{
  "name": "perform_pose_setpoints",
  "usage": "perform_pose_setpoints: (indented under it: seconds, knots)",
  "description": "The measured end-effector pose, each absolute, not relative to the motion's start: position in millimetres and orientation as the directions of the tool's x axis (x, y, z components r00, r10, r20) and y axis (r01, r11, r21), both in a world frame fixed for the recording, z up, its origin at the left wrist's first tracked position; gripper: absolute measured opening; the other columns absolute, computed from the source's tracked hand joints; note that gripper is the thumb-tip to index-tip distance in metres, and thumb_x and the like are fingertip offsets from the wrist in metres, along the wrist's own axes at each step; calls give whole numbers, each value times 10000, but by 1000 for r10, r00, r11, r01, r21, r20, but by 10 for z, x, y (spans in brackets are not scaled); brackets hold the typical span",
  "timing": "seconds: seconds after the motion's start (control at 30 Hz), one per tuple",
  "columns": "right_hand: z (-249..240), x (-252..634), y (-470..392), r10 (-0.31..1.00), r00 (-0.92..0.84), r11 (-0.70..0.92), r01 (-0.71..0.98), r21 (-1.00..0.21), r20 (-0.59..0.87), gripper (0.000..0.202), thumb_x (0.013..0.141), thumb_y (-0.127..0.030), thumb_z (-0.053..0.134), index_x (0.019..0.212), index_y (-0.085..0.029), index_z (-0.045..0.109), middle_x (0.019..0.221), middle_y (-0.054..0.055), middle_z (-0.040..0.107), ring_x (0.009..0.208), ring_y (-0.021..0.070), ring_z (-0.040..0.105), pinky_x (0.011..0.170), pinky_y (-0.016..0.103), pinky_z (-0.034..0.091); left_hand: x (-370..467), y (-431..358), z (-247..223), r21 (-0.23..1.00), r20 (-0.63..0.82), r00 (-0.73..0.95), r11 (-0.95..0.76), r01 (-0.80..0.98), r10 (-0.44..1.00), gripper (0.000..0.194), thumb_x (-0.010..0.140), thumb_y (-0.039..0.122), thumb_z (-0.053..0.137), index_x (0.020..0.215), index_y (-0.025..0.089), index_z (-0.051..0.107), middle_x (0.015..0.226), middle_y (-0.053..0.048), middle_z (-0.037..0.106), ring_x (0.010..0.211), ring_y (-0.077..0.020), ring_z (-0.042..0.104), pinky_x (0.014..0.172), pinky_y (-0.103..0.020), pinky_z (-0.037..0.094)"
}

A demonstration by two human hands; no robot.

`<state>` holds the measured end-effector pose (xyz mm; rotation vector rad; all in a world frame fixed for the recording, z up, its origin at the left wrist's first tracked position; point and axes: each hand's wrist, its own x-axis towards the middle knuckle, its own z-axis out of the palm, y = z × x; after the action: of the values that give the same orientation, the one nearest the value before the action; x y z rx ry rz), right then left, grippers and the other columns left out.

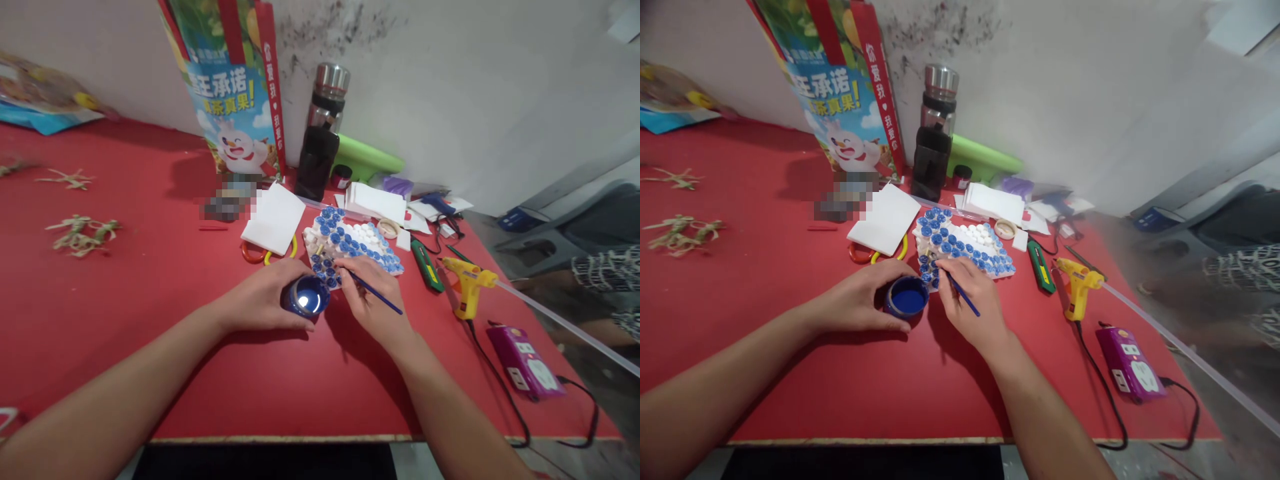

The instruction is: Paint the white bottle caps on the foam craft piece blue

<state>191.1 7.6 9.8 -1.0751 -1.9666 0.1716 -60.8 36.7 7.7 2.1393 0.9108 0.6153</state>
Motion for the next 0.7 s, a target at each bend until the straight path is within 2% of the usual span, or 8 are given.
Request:
perform_pose_setpoints:
  seconds: [0.17,0.33,0.7]
  knots:
    - [107,1906,73,741,-230,612,618,-494,631,184,1084,-208,571,1122,-243,748,1036,92,823,956,219,799,833,364,664,-607,367,80,768,138,635,-487,416,760,704,699,504,1014,1266,232,699,1255,-95,764,1149,-349,722,987,-429,563]
    - [97,1901,72,747,-238,609,620,-495,621,197,1089,-230,564,1154,-252,749,1106,100,835,1032,238,802,895,399,669,-608,372,83,768,134,638,-486,417,758,681,715,527,996,1256,238,701,1256,-99,766,1150,-354,722,975,-432,571]
    - [62,1873,105,765,-211,586,621,-520,609,197,1094,-235,562,1161,-250,746,1108,97,827,1036,237,805,902,398,664,-601,377,96,767,138,641,-491,413,755,682,722,515,998,1264,237,690,1272,-97,762,1174,-359,717,998,-446,561]
